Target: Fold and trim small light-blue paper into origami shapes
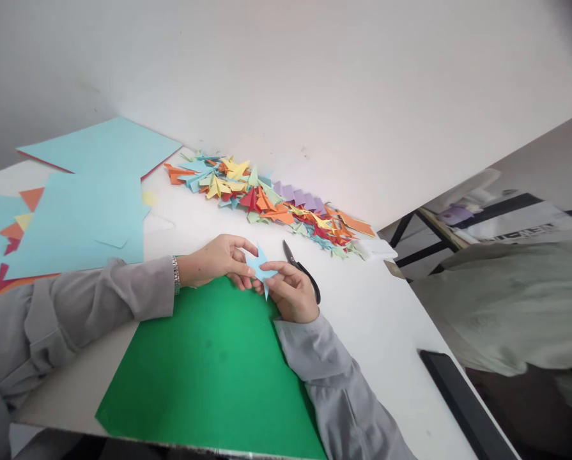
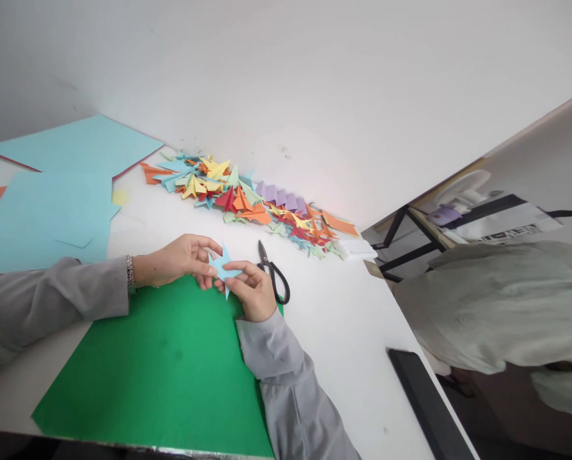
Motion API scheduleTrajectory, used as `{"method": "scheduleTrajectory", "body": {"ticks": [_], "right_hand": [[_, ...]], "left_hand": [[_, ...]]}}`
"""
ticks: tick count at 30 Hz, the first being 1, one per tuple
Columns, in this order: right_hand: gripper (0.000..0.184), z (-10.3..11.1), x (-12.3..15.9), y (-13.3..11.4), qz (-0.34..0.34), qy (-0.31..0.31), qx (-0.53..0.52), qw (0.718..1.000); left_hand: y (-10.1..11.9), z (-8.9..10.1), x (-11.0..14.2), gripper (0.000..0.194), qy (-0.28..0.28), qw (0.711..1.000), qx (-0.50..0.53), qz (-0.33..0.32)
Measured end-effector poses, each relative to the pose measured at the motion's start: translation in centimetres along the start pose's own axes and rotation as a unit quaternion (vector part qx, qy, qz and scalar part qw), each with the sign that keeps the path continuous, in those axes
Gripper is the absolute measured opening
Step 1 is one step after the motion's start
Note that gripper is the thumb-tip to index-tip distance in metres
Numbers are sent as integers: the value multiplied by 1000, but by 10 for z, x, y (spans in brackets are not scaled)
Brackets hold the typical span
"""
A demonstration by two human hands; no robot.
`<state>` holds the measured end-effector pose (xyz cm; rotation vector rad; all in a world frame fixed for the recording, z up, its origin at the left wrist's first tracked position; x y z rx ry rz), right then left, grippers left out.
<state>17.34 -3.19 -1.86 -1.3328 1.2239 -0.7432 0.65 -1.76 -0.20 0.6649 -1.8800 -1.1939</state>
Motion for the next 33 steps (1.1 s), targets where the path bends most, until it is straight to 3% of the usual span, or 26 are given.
{"method": "scheduleTrajectory", "body": {"ticks": [5, 11, 21, 28, 33], "right_hand": [[27, 1, 1, 3, 6, 10, 43, 999], [27, 3, 1, 6, -4, 18, 16, 1000], [25, 1, 1, 0, -19, 29, -25, 999], [25, 0, -1, 0, -10, 42, -44, 998], [23, 1, -1, 2, -2, 40, -50, 998]], "left_hand": [[-2, 1, -2, 41, -22, 1000, -21, -4], [-3, 2, -3, 54, -49, 999, -11, 11], [-2, 5, -2, 53, -87, 996, 4, 19], [-2, 4, -1, 56, -74, 996, 40, 26], [1, 2, 0, 45, -72, 994, 72, 40]]}}
Point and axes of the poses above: each hand's wrist, its own x-axis away from the middle knuckle, its own z-axis out of the back of the hand, y = z × x, the point moved 1 cm from there along -x, towards the middle knuckle, and after that the axes turned 15 degrees about z, right-handed, at the moved point
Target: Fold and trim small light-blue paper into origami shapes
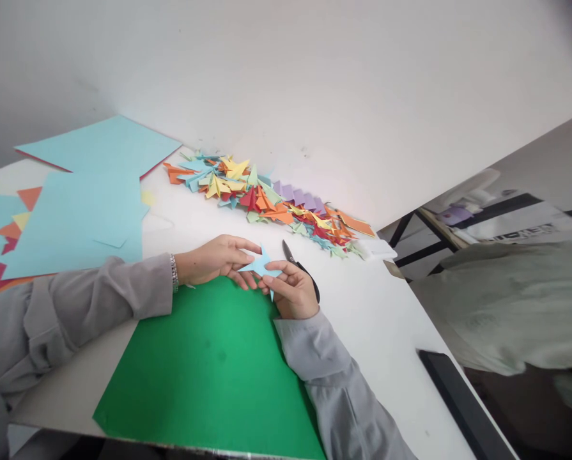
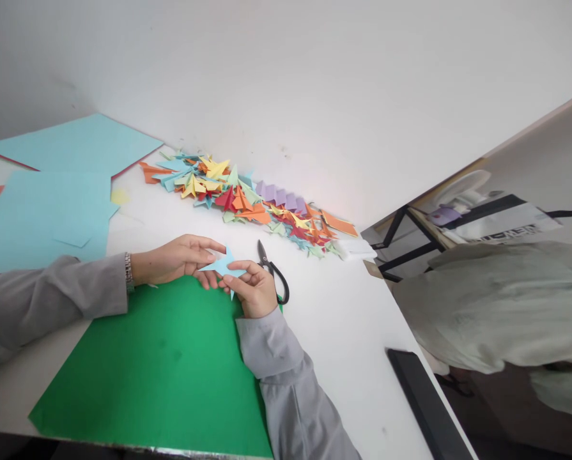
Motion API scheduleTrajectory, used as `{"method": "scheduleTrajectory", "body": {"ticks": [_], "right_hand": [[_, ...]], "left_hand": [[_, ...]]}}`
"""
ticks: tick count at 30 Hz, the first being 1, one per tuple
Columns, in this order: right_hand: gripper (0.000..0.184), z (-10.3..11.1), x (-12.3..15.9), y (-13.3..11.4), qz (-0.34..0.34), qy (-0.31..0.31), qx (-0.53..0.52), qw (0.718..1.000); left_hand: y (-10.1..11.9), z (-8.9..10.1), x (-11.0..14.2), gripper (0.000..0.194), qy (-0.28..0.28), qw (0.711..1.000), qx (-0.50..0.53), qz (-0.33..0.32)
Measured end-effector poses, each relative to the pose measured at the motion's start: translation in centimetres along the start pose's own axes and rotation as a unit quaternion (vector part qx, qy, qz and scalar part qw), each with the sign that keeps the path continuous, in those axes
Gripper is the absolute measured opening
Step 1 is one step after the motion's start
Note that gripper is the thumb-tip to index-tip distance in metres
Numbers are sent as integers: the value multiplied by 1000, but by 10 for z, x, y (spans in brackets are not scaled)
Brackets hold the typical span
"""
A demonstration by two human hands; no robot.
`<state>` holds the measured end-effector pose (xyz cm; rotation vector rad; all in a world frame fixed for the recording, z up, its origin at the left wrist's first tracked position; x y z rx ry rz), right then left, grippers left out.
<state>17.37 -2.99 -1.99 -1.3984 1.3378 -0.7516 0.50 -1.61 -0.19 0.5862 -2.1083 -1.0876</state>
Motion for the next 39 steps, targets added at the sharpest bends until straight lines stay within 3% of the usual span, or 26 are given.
{"method": "scheduleTrajectory", "body": {"ticks": [6, 12, 21, 27, 33, 39], "right_hand": [[22, 1, 0, 1, 5, -8, 15, 1000], [19, 0, 2, 4, 43, -8, 57, 997], [21, 2, 3, 4, 53, -23, 42, 997], [22, 2, 2, 5, 57, -3, 46, 997], [20, 1, 1, 1, 72, 14, 77, 994], [21, 5, -1, 1, 81, 22, 132, 988]], "left_hand": [[-2, -1, -3, 43, 40, 997, -58, -30], [-5, 1, -5, 48, 43, 994, -81, -52], [-3, 0, -3, 51, 21, 996, -75, -38], [-2, 0, -3, 50, 26, 1000, -12, -7], [0, 0, -3, 43, 25, 999, 22, 4], [1, -6, -1, 28, 67, 997, 14, -41]]}}
Point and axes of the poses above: each hand's wrist, its own x-axis away from the middle knuckle, its own z-axis out of the back of the hand, y = z × x, the point moved 1 cm from there along -x, towards the middle knuckle, and after that the axes turned 15 degrees about z, right-handed, at the moved point
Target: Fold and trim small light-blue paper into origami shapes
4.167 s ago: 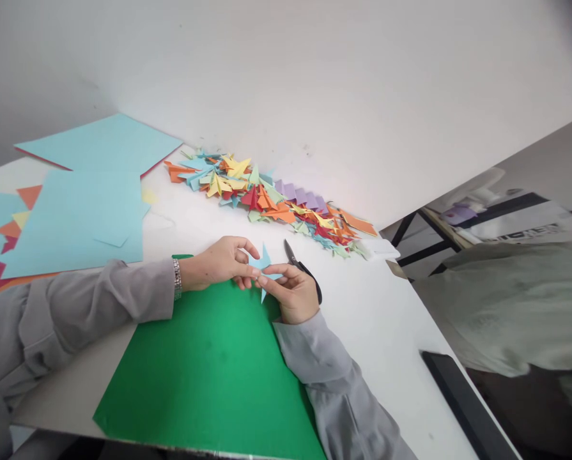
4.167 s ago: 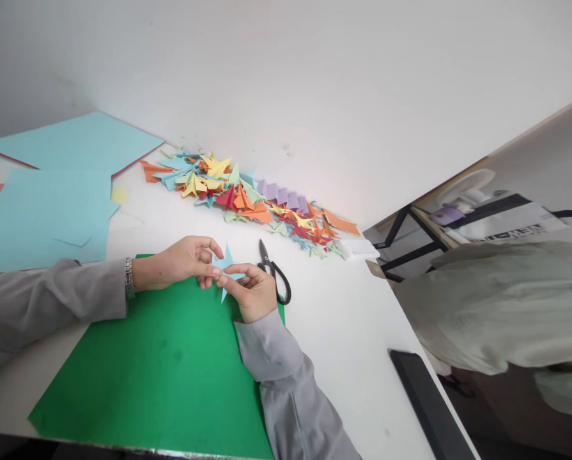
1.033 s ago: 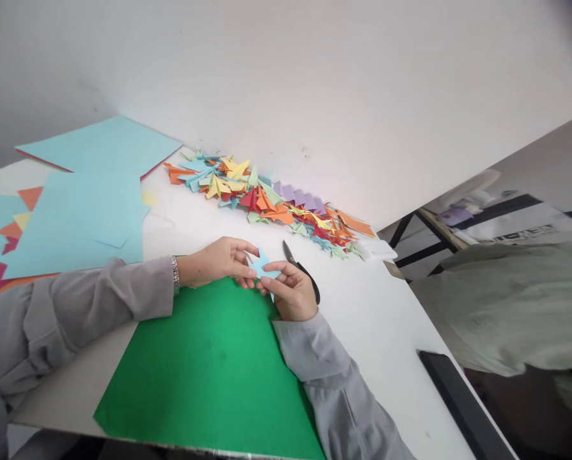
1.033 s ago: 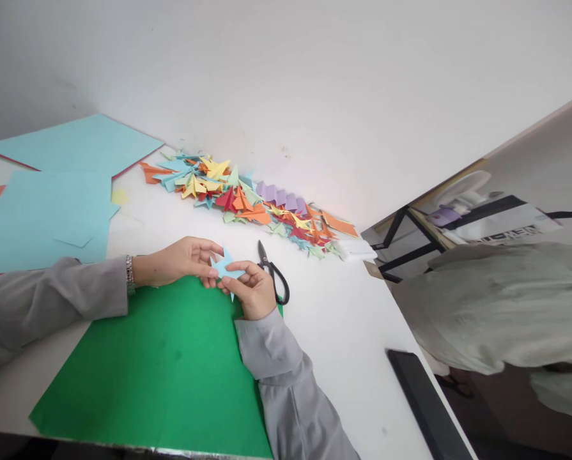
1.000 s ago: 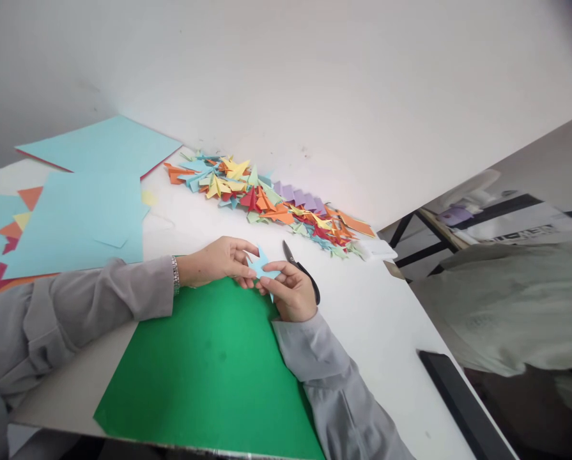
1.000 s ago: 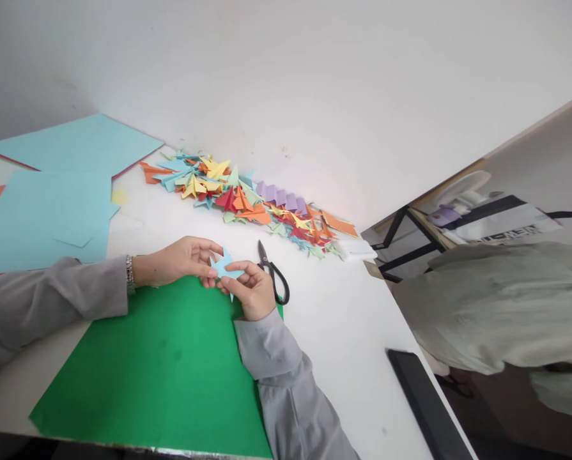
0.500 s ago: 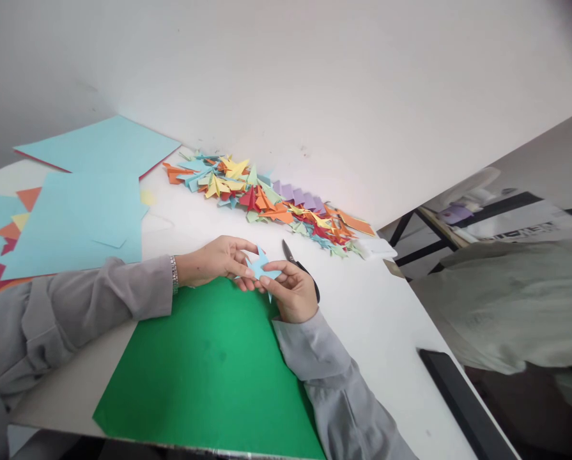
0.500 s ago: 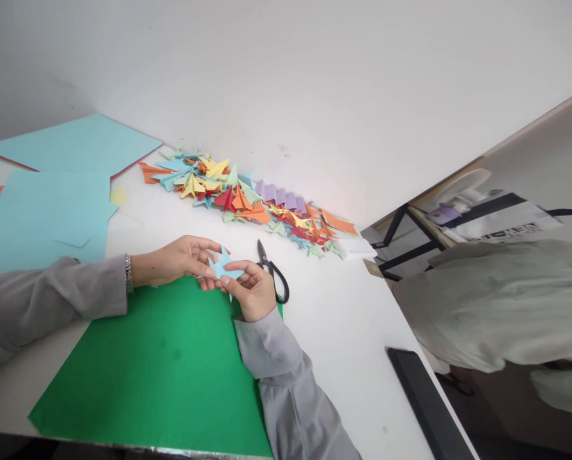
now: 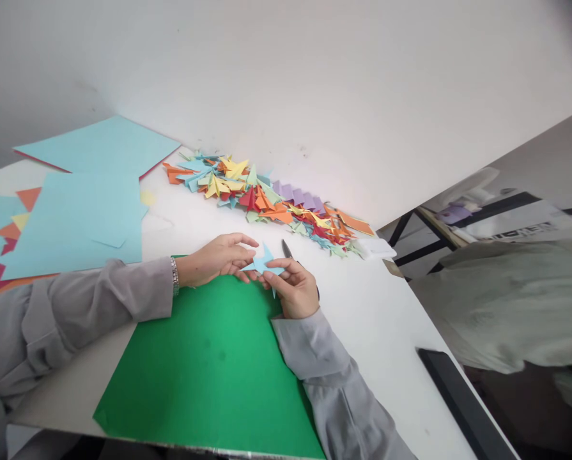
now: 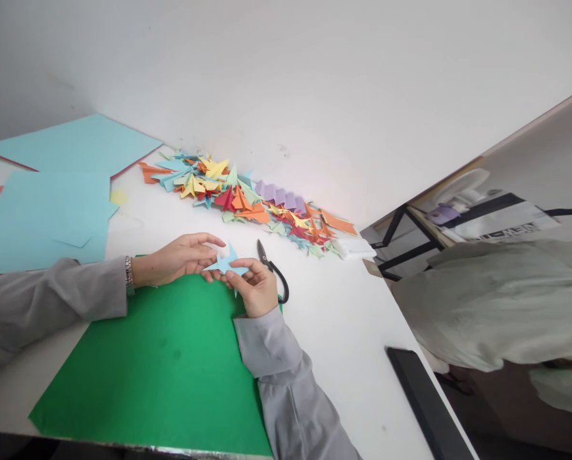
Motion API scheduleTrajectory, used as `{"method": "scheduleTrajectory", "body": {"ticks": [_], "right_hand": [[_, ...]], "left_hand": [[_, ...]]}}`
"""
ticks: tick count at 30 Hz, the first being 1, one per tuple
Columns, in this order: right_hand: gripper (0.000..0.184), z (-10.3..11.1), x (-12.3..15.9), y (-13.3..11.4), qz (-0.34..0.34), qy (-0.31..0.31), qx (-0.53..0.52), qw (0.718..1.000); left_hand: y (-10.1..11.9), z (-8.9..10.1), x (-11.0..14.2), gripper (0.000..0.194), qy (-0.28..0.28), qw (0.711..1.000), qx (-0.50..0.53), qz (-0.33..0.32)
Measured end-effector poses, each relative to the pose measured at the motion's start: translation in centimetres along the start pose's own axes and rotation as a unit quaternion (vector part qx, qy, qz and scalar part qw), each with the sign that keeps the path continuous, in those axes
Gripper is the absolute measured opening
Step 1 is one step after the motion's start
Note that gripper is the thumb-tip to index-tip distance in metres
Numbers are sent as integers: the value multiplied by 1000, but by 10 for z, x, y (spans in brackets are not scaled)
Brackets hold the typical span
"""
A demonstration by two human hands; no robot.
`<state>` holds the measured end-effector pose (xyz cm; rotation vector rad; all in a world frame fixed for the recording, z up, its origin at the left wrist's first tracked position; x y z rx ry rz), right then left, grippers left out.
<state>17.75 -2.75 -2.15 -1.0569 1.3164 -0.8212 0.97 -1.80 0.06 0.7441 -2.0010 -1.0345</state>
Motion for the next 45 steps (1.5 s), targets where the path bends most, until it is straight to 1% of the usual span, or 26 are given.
{"method": "scheduleTrajectory", "body": {"ticks": [5, 9, 12, 16, 22, 24, 26, 28, 31, 33, 35, 38, 43, 45], "right_hand": [[18, 2, 1, 4, -8, -2, -8, 1000], [14, 3, 1, 6, -14, -10, -35, 999], [14, 3, 0, 3, -11, -6, -19, 1000], [18, 2, 0, 1, -10, 0, 17, 1000], [22, 1, 1, 2, 4, -2, 43, 999], [21, 0, 2, 1, 6, 4, 55, 998], [21, 1, 2, 1, 11, 22, 67, 997], [22, 1, 2, 1, 15, 35, 71, 997], [22, 3, 0, 2, 11, 30, 61, 998], [21, 3, 0, 2, 10, 30, 57, 998], [21, 3, 0, 2, 8, 32, 58, 998], [22, 3, 0, 2, 2, 30, 54, 998], [21, 3, -1, 2, 1, 35, 34, 999], [22, 4, -1, 3, 3, 35, 36, 999]], "left_hand": [[-3, 0, -2, 25, -4, 998, -66, -18], [-5, 3, -4, 28, 2, 995, -100, -25], [-6, 4, -5, 27, -2, 992, -123, -33], [-5, 2, -3, 21, -20, 985, -164, -50], [-5, 2, -1, 26, -39, 984, -158, -74], [-5, 2, -1, 23, -44, 979, -183, -78], [-6, 2, -1, 17, -34, 973, -214, -73], [-6, 1, -1, 13, -10, 972, -225, -67], [-6, 1, -1, 13, 24, 976, -207, -60], [-6, 0, -1, 17, 32, 979, -193, -61], [-6, 0, -1, 22, 30, 980, -182, -69], [-6, 0, -1, 23, 36, 980, -174, -87], [-7, 0, 0, 17, 55, 971, -186, -138], [-7, 0, 0, 14, 58, 969, -195, -140]]}}
Point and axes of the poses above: each hand's wrist, its own x-axis away from the middle knuckle, its own z-axis out of the back of the hand, y = z × x, the point moved 1 cm from there along -x, towards the middle knuckle, and after that the axes turned 15 degrees about z, right-handed, at the moved point
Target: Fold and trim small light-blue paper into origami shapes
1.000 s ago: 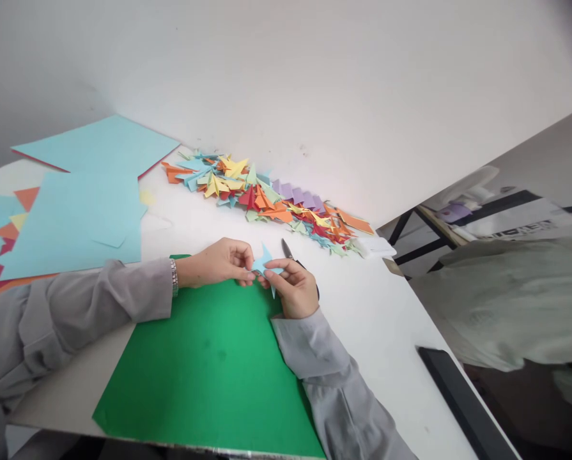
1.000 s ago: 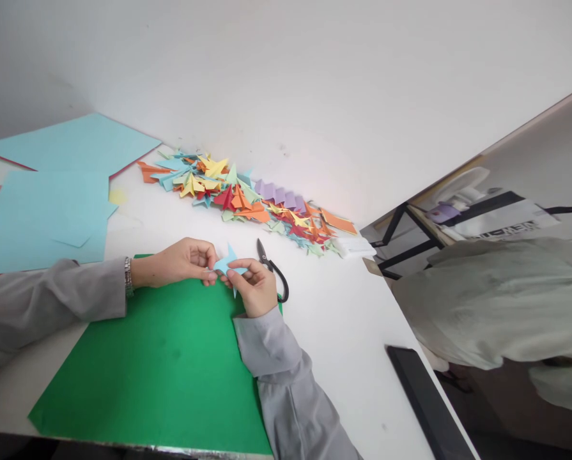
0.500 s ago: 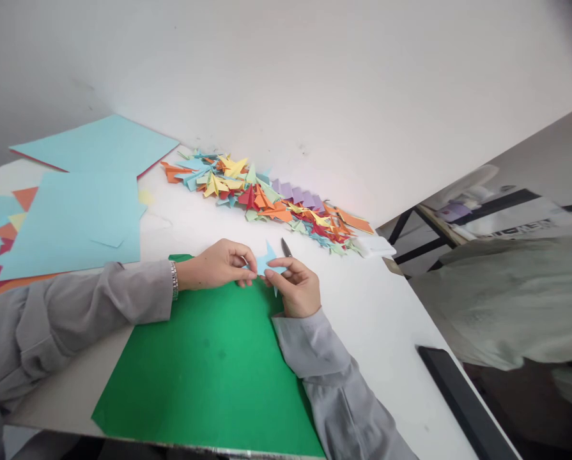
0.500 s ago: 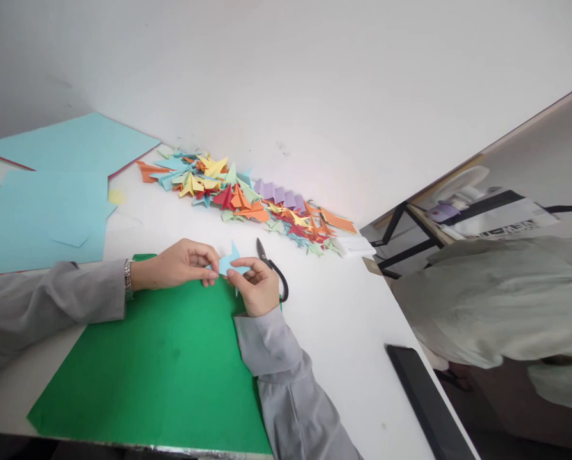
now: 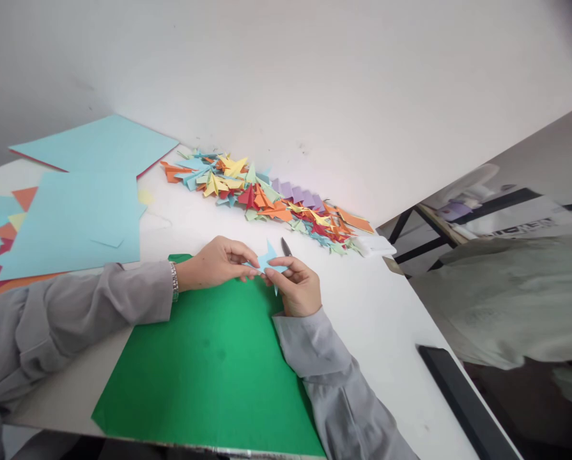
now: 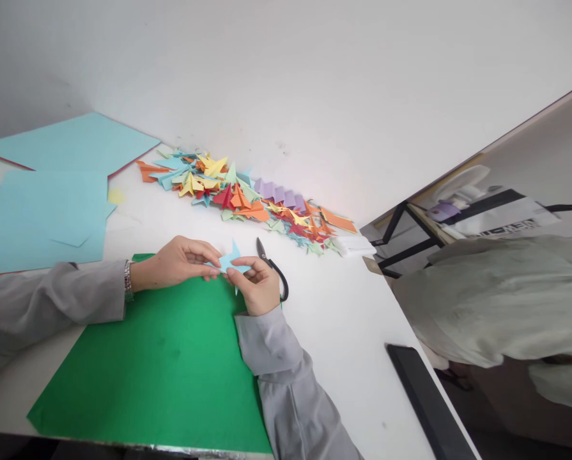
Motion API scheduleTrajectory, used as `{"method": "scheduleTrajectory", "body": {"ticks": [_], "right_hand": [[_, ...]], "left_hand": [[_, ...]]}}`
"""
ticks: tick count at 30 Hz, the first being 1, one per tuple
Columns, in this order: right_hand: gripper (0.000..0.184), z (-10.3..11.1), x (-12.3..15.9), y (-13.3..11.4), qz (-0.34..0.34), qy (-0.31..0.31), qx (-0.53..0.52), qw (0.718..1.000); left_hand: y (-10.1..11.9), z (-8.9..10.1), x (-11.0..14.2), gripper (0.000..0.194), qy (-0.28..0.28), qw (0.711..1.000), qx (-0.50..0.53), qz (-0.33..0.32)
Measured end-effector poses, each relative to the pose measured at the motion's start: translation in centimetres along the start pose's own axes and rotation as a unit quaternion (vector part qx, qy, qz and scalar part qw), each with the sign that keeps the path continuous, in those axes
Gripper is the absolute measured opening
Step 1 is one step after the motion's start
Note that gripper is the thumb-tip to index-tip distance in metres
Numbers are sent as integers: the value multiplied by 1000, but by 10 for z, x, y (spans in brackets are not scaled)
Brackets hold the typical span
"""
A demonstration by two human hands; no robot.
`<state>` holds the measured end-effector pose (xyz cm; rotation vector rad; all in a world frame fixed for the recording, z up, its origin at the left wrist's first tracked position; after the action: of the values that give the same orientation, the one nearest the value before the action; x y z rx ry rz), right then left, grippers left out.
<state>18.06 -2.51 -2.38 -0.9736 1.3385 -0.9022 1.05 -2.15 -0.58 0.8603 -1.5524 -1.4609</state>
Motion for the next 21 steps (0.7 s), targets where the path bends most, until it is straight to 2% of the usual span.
{"method": "scheduleTrajectory", "body": {"ticks": [6, 13, 17, 21], "right_hand": [[26, 0, 1, 1, 17, 3, 38, 999], [22, -5, 4, -7, 42, 9, 66, 997], [19, -7, 5, -11, 53, 8, 67, 996], [22, -7, 5, -11, 40, 9, 65, 997]], "left_hand": [[1, -2, 0, 9, 10, 1000, -18, 8], [5, -3, 1, 5, 17, 999, -10, 37], [6, -3, 1, 5, 6, 999, -2, 54], [4, -3, 1, 11, -8, 999, 3, 39]]}}
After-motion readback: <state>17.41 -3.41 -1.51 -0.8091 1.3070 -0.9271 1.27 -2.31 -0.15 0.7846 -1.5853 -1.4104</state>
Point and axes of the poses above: each hand's wrist, its own x-axis away from the middle knuckle, its own z-axis out of the back of the hand, y = z × x, the point moved 1 cm from there along -x, towards the middle knuckle, and after that the axes turned 15 degrees about z, right-handed, at the moved point
